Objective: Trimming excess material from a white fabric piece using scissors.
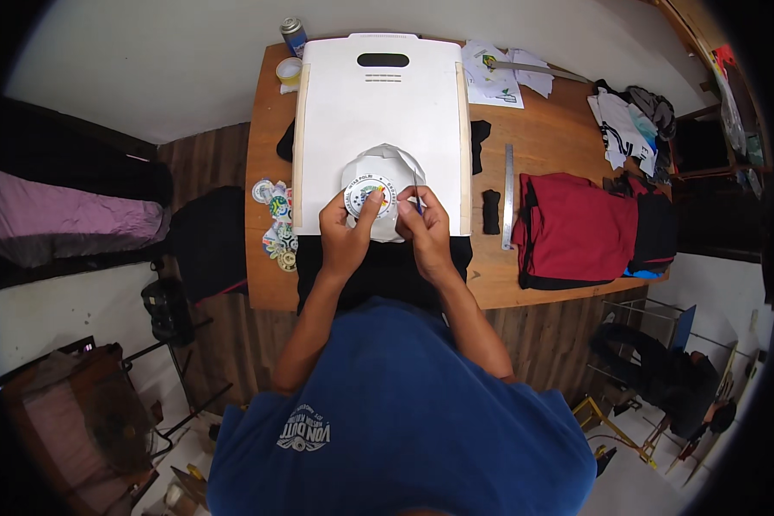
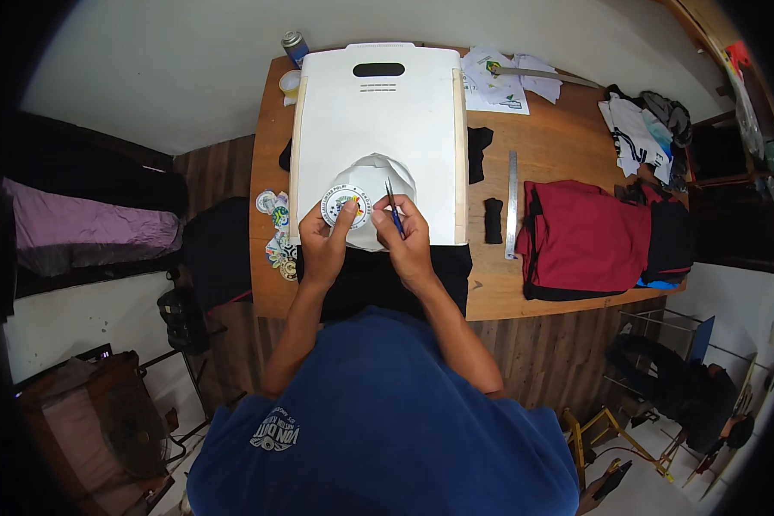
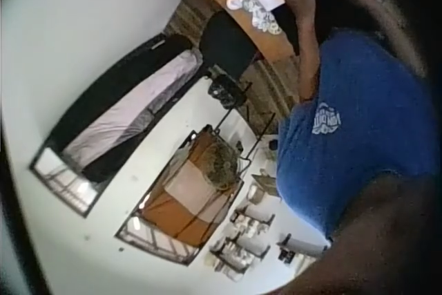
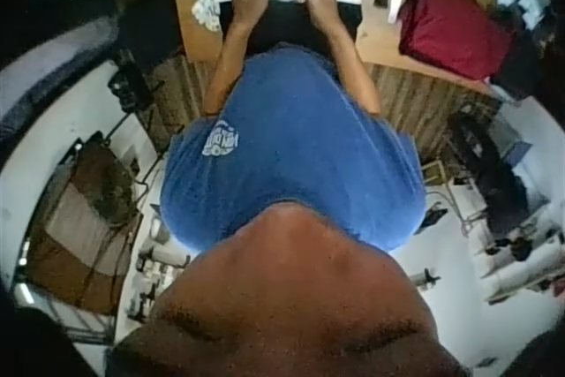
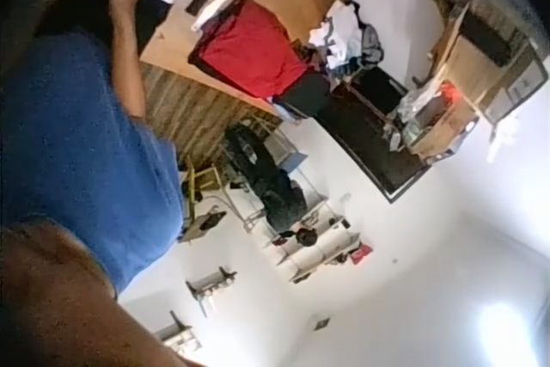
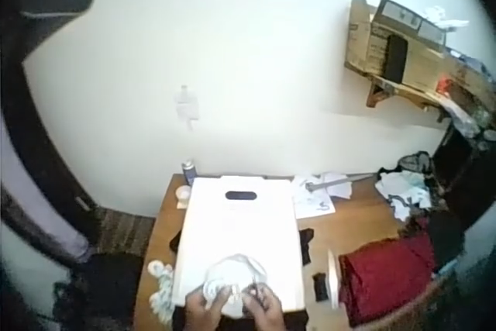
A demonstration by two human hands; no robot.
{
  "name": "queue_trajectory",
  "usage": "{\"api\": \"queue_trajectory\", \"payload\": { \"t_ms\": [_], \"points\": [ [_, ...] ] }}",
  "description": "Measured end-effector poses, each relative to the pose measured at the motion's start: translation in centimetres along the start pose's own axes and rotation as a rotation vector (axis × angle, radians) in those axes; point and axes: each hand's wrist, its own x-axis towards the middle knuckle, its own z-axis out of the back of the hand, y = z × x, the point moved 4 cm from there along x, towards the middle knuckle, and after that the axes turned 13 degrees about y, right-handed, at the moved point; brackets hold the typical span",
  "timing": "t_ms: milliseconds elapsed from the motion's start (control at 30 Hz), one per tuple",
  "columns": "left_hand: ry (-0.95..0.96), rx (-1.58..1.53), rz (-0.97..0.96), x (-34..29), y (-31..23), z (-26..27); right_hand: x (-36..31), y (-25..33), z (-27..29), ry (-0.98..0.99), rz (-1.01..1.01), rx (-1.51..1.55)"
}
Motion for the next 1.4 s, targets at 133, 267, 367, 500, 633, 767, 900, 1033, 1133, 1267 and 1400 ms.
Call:
{"api": "queue_trajectory", "payload": {
  "t_ms": [133,267,367,500,633,767,900,1033,1133,1267,1400],
  "points": [
    [-0.023,-0.071,-0.012,0.0,-0.2,-0.1,-0.3,0.2,-0.8,0.097,0.022,0.384],
    [-0.068,-0.136,-0.013,0.1,-0.6,0.0,-0.2,0.2,-1.1,0.082,-0.041,0.305],
    [-0.077,-0.176,0.003,0.2,-0.7,0.1,-0.2,0.3,-0.9,0.129,0.000,0.204],
    [-0.109,-0.138,-0.001,0.1,-0.5,0.2,-0.4,0.1,-1.3,0.155,-0.035,0.085],
    [-0.104,0.028,-0.017,-0.1,-0.5,0.3,-0.3,-0.1,-1.4,0.156,-0.008,0.043],
    [-0.086,0.092,-0.029,-0.2,-1.0,0.0,-0.6,-0.2,-1.3,0.147,0.024,-0.029],
    [-0.080,0.114,-0.058,-0.2,-1.0,0.0,-0.5,-0.2,-1.4,0.143,0.042,-0.135],
    [-0.074,0.145,-0.079,-0.1,-1.3,-0.1,-0.5,-0.1,-1.6,0.133,0.044,-0.151],
    [-0.062,0.145,-0.095,-0.1,-1.3,-0.1,-0.5,-0.3,-1.6,0.134,0.045,-0.132],
    [-0.072,0.146,-0.080,-0.1,-1.3,-0.2,-0.5,-0.4,-1.7,0.122,0.067,-0.129],
    [-0.078,0.154,-0.078,-0.1,-1.2,-0.3,-0.5,-0.4,-1.7,0.122,0.067,-0.112]
  ]
}}
